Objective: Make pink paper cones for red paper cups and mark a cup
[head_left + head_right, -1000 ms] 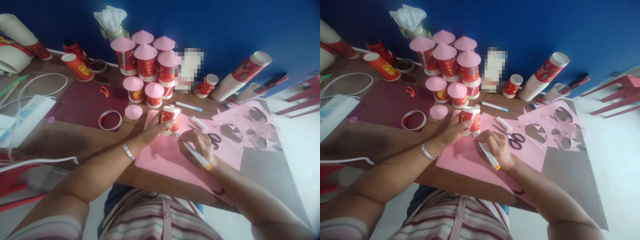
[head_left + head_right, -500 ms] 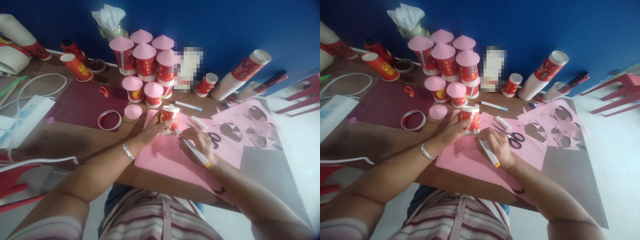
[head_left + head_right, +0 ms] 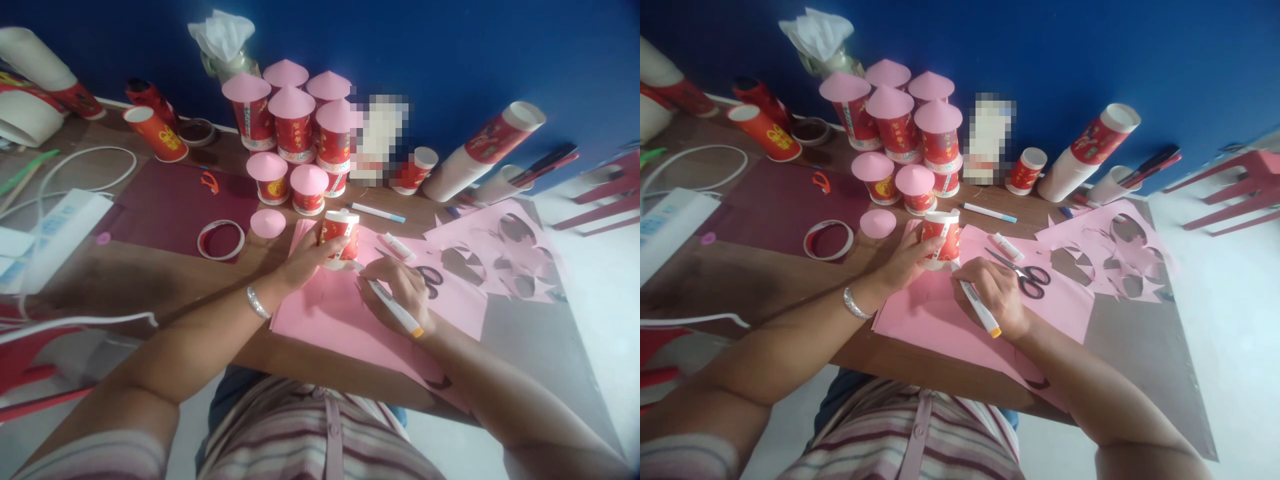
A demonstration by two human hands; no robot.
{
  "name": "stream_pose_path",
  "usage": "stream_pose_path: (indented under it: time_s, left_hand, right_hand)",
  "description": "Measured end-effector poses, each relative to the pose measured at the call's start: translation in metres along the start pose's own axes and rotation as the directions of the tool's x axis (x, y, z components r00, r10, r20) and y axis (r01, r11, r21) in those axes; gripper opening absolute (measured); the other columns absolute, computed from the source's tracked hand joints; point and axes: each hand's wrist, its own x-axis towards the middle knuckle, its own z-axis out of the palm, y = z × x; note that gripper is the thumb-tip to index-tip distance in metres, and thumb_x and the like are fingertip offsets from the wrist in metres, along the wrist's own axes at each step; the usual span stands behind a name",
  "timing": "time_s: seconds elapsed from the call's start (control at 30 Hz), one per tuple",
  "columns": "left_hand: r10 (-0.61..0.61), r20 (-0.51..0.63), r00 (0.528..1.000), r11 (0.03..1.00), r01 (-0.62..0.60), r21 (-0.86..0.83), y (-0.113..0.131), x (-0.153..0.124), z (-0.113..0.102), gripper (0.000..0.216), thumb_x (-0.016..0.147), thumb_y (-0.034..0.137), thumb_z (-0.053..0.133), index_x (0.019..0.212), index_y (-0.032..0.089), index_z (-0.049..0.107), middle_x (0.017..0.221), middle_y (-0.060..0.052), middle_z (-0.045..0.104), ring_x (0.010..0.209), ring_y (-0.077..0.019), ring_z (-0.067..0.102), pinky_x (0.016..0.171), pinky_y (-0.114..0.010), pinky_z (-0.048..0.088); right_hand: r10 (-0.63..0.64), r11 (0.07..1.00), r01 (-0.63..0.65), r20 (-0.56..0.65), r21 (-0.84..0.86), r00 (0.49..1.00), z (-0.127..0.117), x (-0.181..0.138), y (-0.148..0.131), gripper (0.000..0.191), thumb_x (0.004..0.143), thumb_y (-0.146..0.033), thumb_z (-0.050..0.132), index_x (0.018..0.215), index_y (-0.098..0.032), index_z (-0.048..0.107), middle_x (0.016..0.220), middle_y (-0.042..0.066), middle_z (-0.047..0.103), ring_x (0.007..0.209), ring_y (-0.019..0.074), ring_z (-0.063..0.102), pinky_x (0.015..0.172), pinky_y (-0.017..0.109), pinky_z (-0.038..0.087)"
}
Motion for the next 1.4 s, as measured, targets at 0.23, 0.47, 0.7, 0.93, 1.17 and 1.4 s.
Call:
stream_pose_path:
  time_s: [0.23, 0.47, 0.7, 0.93, 1.17, 1.4]
  left_hand:
    - [0.022, -0.015, 1.0, 0.999, -0.021, 0.025, -0.0015, 0.0003, -0.0007, 0.041, 0.086, 0.045, 0.078, 0.117, 0.021, 0.064, 0.098, -0.003, 0.066, 0.089, -0.0181, 0.065, 0.083, -0.035, 0.057]
    - [0.05, -0.022, 0.998, 0.998, -0.049, 0.049, -0.0008, 0.0006, -0.0007, 0.036, 0.086, 0.044, 0.079, 0.11, 0.021, 0.066, 0.096, -0.002, 0.065, 0.088, -0.0163, 0.063, 0.084, -0.032, 0.055]
    - [0.022, 0.012, 1.0, 1.0, -0.022, 0.012, -0.0021, 0.0004, -0.0015, 0.039, 0.087, 0.044, 0.077, 0.114, 0.021, 0.063, 0.095, -0.002, 0.067, 0.087, -0.0192, 0.069, 0.08, -0.037, 0.06]
    - [0.041, -0.033, 0.999, 0.999, -0.04, 0.033, -0.001, 0.0, 0.0002, 0.036, 0.087, 0.042, 0.078, 0.111, 0.02, 0.063, 0.096, -0.002, 0.07, 0.086, -0.0175, 0.07, 0.077, -0.032, 0.057]
    - [0.059, -0.023, 0.998, 0.998, -0.058, 0.033, -0.0018, -0.0002, -0.0005, 0.028, 0.089, 0.039, 0.077, 0.102, 0.018, 0.065, 0.098, -0.004, 0.07, 0.088, -0.0171, 0.067, 0.078, -0.03, 0.055]
    - [0.062, -0.008, 0.998, 0.997, -0.061, 0.051, -0.0045, 0.001, -0.0021, 0.032, 0.088, 0.041, 0.077, 0.107, 0.019, 0.065, 0.094, -0.003, 0.067, 0.082, -0.0158, 0.064, 0.075, -0.03, 0.053]
  right_hand:
    - [-0.004, 1.0, 0.004, 0.012, 0.014, 1.0, 0.0, 0.0006, -0.0018, 0.021, 0.089, -0.004, 0.065, 0.098, -0.023, 0.06, 0.074, -0.002, 0.068, 0.061, 0.0144, 0.069, 0.054, 0.027, 0.055]
    - [-0.023, 1.0, 0.023, 0.011, 0.008, 1.0, -0.0001, 0.0015, -0.0021, 0.022, 0.091, -0.004, 0.064, 0.1, -0.023, 0.059, 0.075, -0.002, 0.068, 0.062, 0.0134, 0.068, 0.054, 0.026, 0.056]
    - [-0.018, 1.0, 0.017, 0.017, 0.012, 1.0, -0.001, 0.0014, -0.0012, 0.024, 0.089, -0.004, 0.064, 0.101, -0.024, 0.059, 0.074, -0.002, 0.068, 0.06, 0.0151, 0.067, 0.056, 0.027, 0.055]
    - [-0.014, 1.0, 0.015, 0.03, -0.016, 0.999, -0.0026, 0.0005, -0.002, 0.024, 0.087, -0.002, 0.062, 0.097, -0.024, 0.057, 0.073, -0.002, 0.066, 0.058, 0.0138, 0.065, 0.052, 0.025, 0.052]
    - [-0.021, 1.0, 0.022, 0.053, -0.004, 0.998, -0.0027, 0.0005, -0.0051, 0.025, 0.086, -0.002, 0.061, 0.096, -0.024, 0.057, 0.072, -0.003, 0.066, 0.058, 0.013, 0.065, 0.051, 0.024, 0.051]
    - [-0.022, 1.0, 0.022, 0.053, -0.008, 0.998, -0.002, 0.0021, -0.0063, 0.025, 0.087, -0.002, 0.062, 0.097, -0.024, 0.058, 0.073, -0.003, 0.066, 0.059, 0.0125, 0.065, 0.052, 0.025, 0.052]
